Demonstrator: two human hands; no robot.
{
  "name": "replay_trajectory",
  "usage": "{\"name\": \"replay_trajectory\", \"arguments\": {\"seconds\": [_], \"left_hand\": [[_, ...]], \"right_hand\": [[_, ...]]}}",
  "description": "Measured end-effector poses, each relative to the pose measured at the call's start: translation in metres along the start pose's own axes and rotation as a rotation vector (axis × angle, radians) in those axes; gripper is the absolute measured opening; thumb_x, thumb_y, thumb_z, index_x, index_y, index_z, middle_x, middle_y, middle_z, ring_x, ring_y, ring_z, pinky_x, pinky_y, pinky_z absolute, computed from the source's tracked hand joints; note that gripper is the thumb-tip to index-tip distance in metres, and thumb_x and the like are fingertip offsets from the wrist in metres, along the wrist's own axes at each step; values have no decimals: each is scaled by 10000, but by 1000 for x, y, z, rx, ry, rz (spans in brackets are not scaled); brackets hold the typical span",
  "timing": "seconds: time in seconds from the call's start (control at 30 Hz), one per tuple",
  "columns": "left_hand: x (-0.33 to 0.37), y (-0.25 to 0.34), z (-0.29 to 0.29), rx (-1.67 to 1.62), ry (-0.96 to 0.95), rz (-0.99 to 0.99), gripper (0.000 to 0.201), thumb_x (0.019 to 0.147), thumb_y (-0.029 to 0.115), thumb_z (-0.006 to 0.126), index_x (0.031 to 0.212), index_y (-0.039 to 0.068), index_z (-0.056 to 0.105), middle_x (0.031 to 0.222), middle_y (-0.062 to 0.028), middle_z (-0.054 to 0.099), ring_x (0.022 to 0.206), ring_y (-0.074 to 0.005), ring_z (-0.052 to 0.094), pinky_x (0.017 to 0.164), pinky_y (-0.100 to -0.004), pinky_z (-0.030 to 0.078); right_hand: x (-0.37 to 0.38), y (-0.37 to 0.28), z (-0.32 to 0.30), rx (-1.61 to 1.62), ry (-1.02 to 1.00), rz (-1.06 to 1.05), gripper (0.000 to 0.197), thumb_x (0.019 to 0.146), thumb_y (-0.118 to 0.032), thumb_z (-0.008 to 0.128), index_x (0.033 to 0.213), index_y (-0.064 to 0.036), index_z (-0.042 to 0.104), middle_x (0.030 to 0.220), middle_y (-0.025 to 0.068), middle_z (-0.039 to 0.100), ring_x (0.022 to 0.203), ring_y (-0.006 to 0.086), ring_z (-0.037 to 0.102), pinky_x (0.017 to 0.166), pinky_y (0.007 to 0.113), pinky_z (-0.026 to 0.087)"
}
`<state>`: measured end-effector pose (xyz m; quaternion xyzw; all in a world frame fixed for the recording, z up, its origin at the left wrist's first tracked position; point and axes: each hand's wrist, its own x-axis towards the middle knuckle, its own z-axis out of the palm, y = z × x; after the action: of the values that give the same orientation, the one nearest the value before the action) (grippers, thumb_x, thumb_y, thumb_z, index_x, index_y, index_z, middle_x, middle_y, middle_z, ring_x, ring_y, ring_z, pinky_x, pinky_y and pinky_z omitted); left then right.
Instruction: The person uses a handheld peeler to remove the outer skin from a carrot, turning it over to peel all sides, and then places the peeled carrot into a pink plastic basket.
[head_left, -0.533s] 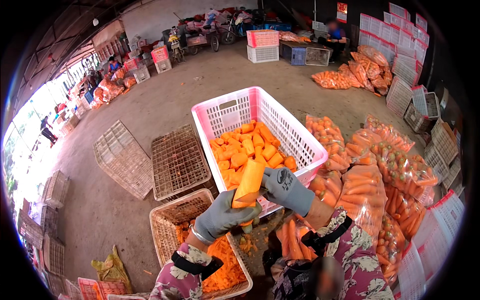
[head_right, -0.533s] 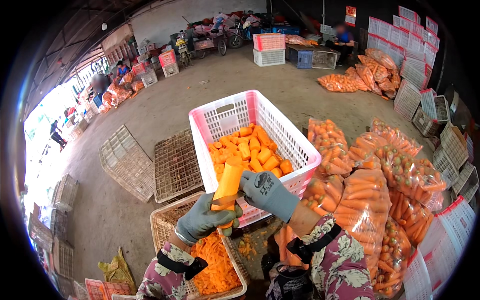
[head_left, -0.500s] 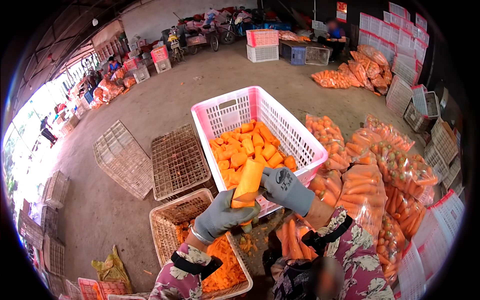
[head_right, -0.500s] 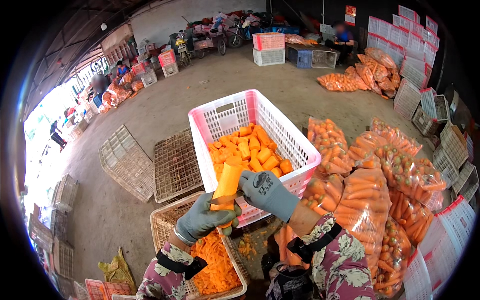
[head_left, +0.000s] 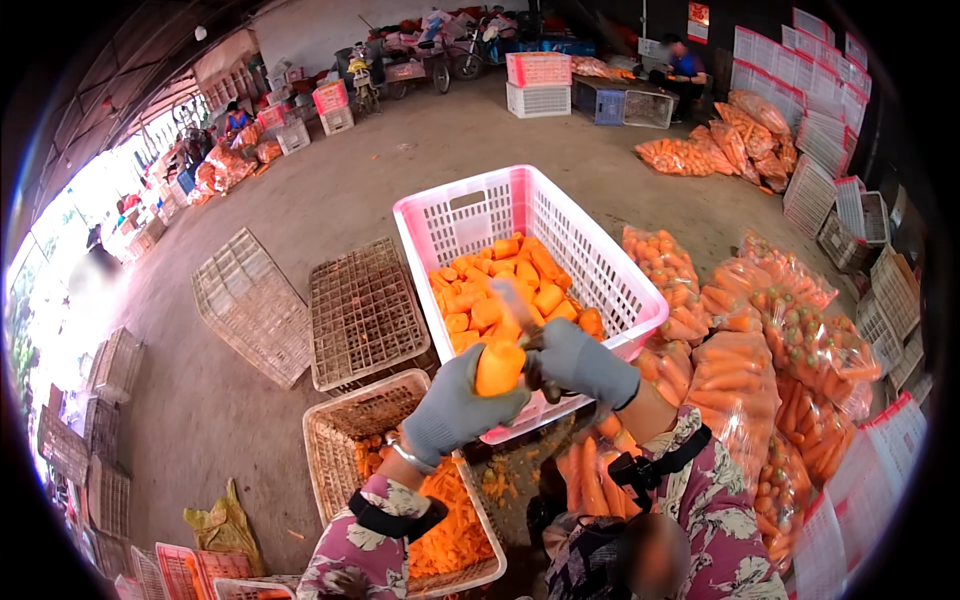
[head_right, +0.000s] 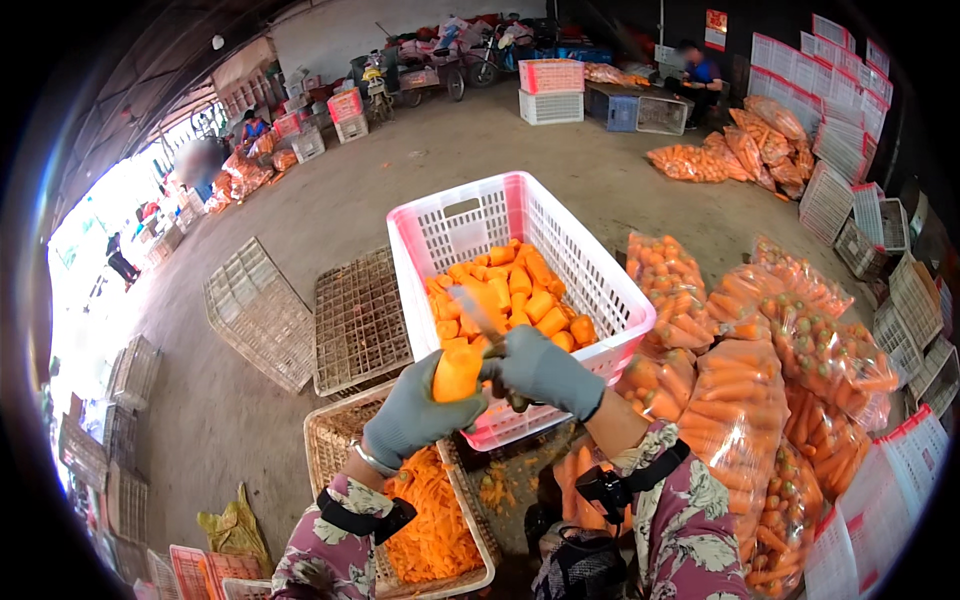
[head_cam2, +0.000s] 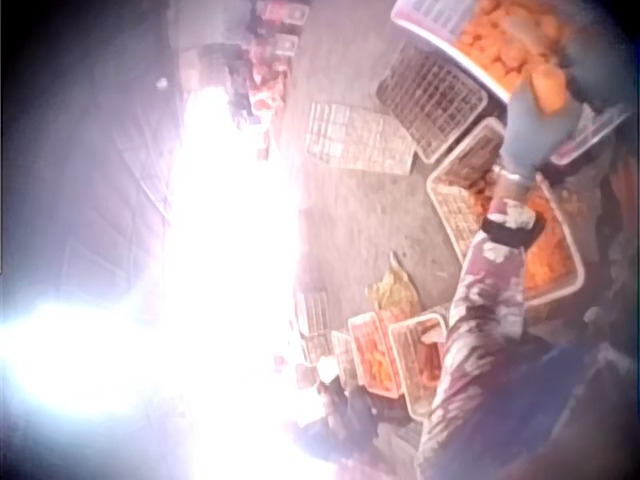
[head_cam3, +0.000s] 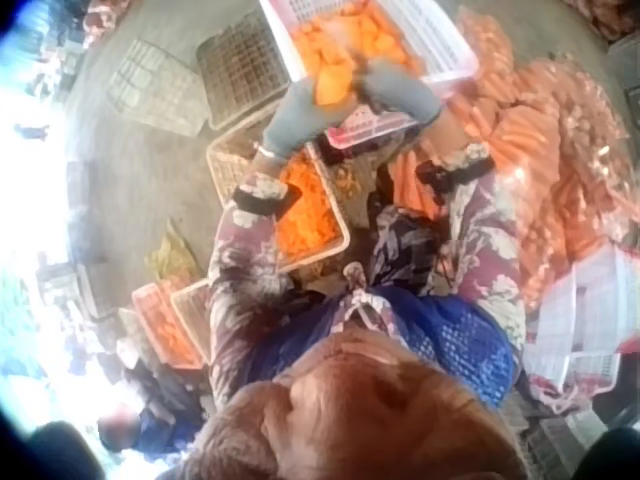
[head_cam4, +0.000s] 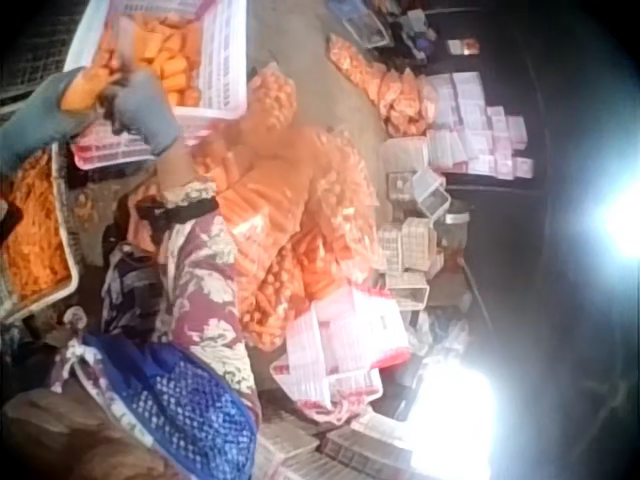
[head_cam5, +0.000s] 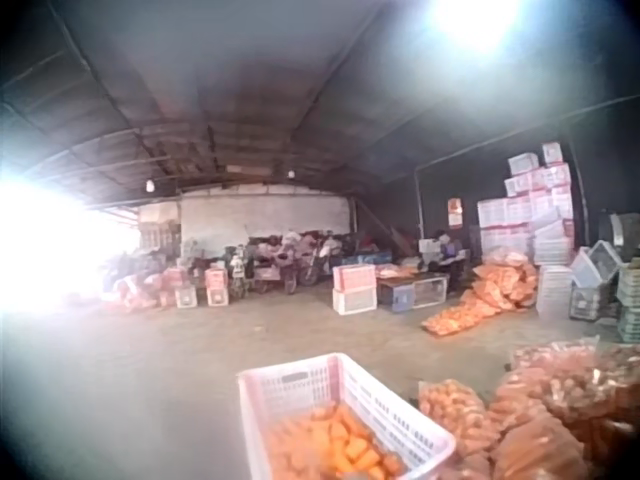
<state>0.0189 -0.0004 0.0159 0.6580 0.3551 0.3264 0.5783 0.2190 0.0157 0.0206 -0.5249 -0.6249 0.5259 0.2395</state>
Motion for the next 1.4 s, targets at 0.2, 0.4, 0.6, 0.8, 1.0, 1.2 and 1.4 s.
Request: {"name": "replay_trajectory", "arguments": {"seconds": [0.2, 0.4, 0.6, 0.8, 1.0, 1.2, 1.4], "left_hand": [[8, -25, -48, -162, 475, 178, 684, 878, 144, 742, 1413, -66, 371, 1264, -122, 586, 1129, -141, 578, 915, -265, 509], [-71, -8, -147, 478, 492, 179, 443, 915, 157, 675, 1283, -54, 549, 1092, -95, 652, 922, -136, 604, 802, -283, 523], [-396, -14, -235, 718, 590, -544, 303, 972, 228, 611, 1177, 10, 657, 1072, -85, 694, 867, -154, 662, 822, -283, 558], [-646, -156, -194, 371, 985, -867, 221, 920, 187, 664, 1066, 26, 706, 859, -35, 691, 743, -110, 598, 689, -287, 509], [-761, -294, -104, 109, 1096, -1258, 305, 879, 222, 651, 1093, 8, 690, 909, -90, 710, 672, -190, 654, 635, -344, 555], [-763, -365, -118, 242, 1119, -1400, 492, 876, 237, 563, 1352, 111, 561, 1276, -256, 606, 1220, -388, 570, 1034, -437, 449], [-771, -411, -179, 237, 1191, -1381, 656, 874, 207, 543, 1504, 152, 365, 1261, -291, 599, 1191, -419, 579, 1020, -456, 454]], "right_hand": [[12, 22, 54, 484, 315, -103, 185, 912, -178, 673, 915, 3, 712, 601, -7, 541, 433, 81, 475, 408, 235, 378], [-28, 53, 66, 369, 356, -292, 301, 1006, -241, 575, 1133, 24, 641, 715, 16, 593, 530, 80, 529, 493, 224, 423], [-40, 41, 147, 447, 77, -264, 375, 1030, -286, 533, 1205, 41, 585, 696, 28, 565, 512, 102, 513, 526, 257, 481], [-33, 31, 209, 382, -6, -183, 377, 1026, -315, 544, 1173, 25, 611, 678, 12, 550, 487, 76, 472, 471, 242, 443], [-36, 16, 296, 296, -98, -91, 324, 1024, -294, 553, 1127, 5, 624, 684, 12, 563, 489, 71, 484, 478, 233, 460], [-38, 15, 360, 225, -113, -48, 281, 1029, -255, 545, 1110, -1, 635, 661, 13, 563, 485, 74, 494, 473, 226, 458], [-32, 22, 390, 120, -96, -2, 302, 1032, -302, 531, 1116, -24, 611, 679, 11, 546, 479, 66, 475, 472, 228, 459]]}}
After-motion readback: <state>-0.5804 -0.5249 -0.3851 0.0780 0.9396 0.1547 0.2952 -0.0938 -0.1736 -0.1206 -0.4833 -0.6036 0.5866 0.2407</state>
